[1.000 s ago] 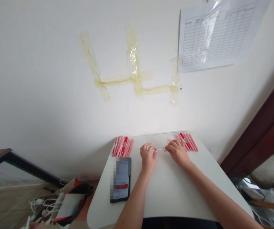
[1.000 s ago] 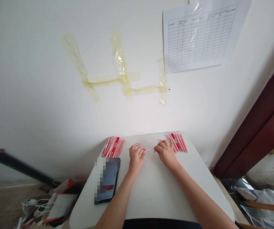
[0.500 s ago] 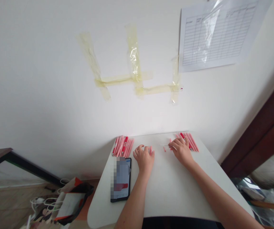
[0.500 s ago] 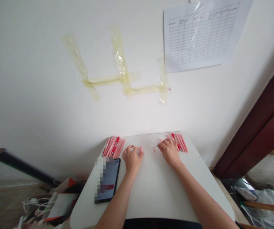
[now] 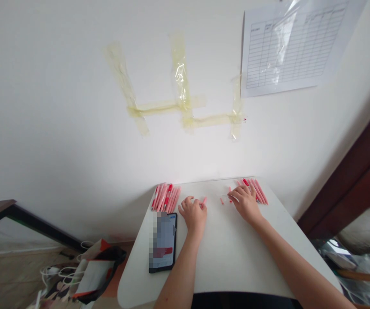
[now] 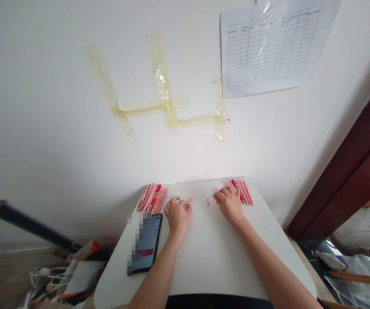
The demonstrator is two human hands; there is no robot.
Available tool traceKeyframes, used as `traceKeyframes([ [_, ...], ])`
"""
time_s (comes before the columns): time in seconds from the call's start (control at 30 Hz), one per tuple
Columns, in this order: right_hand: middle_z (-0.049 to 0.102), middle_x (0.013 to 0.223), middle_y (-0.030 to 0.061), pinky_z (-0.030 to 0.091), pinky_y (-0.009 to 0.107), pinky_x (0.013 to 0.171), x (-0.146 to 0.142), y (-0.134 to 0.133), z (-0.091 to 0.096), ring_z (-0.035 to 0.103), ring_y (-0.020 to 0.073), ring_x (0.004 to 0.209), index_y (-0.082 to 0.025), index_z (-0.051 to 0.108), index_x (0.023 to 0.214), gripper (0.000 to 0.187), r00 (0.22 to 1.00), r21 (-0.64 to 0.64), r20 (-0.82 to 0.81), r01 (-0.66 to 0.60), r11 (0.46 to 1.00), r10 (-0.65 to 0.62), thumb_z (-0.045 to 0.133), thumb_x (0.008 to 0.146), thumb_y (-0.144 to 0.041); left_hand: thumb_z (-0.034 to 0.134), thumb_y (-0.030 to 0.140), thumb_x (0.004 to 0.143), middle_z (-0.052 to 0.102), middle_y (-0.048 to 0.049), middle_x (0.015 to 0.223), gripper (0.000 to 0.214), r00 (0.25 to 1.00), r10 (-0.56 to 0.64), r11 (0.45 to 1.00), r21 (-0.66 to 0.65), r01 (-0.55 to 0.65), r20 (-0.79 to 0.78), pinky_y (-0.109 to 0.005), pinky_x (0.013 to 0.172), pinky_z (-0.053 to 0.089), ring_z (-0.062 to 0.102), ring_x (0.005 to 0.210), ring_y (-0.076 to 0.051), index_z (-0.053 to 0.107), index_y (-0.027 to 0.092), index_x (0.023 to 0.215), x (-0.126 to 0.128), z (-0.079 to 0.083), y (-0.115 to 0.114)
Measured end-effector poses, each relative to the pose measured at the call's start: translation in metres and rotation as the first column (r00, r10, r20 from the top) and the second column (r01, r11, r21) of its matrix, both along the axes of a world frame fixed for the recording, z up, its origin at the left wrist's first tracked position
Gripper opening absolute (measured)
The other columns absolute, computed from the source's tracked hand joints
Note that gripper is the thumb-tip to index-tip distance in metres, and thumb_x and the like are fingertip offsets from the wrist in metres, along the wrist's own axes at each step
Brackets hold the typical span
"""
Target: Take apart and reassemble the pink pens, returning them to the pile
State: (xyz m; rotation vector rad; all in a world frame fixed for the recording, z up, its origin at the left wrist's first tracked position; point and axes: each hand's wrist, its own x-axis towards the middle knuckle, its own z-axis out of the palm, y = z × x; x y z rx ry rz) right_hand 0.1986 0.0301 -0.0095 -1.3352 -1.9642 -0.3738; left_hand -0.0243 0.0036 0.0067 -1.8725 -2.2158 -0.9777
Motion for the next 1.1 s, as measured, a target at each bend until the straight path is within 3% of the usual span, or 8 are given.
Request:
traceKeyframes([
  [0.37,0.071,0.095,0.0022,0.021,0.056,0.117,0.0007,-0.0004,-0.0005,0.057,0.0251,0.107,-0.029,0.073,0.098,0.016,1.0,0.013,0.019,0.022,1.0,-0.023,0.058,0.097,-0.023,0.069,0.025,0.083,0.061,-0.0066,0.119,0.011,0.973,-0.177,0.982,0.099,0.164,0.149,-0.047,0.108,0.038,0.054,0.118,-0.027,0.077,0.027,0.09,0.0006,-0.0007,0.0016],
  [1.1,0.071,0.097,0.0028,0.021,0.058,0.116,0.0026,-0.0002,0.002,0.056,0.0247,0.106,-0.029,0.074,0.096,0.017,0.999,0.043,0.043,-0.015,0.999,0.013,0.058,0.098,-0.025,0.071,0.025,0.083,0.06,-0.0059,0.12,0.011,0.968,-0.219,0.973,0.109,0.206,0.122,-0.048,0.11,0.038,0.054,0.12,-0.026,0.077,0.028,0.092,0.0012,-0.0013,0.0006],
])
